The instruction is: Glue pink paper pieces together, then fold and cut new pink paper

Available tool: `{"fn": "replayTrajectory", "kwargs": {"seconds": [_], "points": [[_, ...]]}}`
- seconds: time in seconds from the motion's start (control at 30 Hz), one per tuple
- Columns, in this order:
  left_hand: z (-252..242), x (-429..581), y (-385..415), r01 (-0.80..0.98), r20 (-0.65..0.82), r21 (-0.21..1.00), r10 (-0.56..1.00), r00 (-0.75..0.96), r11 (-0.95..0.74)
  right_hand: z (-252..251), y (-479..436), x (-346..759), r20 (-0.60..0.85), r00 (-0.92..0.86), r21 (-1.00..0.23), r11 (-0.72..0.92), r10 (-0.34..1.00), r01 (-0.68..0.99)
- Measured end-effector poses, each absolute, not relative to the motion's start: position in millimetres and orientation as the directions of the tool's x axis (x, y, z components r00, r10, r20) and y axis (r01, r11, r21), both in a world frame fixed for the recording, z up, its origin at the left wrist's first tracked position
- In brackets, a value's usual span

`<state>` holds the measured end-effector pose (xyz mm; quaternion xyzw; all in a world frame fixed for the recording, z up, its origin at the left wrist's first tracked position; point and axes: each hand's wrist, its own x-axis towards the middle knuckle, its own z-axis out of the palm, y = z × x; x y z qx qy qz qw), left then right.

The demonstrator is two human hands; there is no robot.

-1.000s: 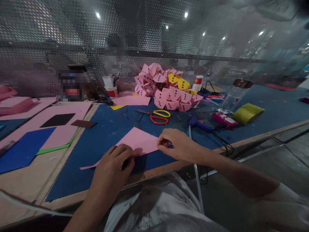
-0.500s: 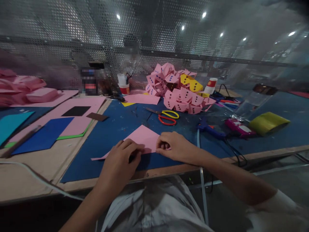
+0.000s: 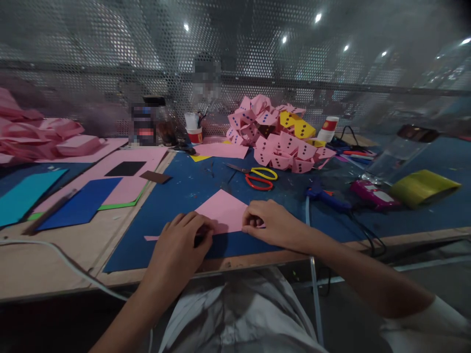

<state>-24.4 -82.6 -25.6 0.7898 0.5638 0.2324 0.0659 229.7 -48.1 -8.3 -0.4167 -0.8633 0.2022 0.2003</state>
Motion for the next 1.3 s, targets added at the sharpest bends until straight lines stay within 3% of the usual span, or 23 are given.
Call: {"fn": "replayTrajectory", "kwargs": {"seconds": [0.7, 1.3], "points": [[-24, -40, -85, 0.894, 0.264, 0.361, 0.949, 0.173, -0.264, -11, -47, 230, 0.192, -0.573, -0.537, 0.574, 0.797, 0.618], [-31, -61, -86, 0.884, 0.314, 0.324, 0.919, 0.237, -0.338, -6, -49, 228, 0.145, -0.557, -0.543, 0.536, 0.818, 0.646]]}}
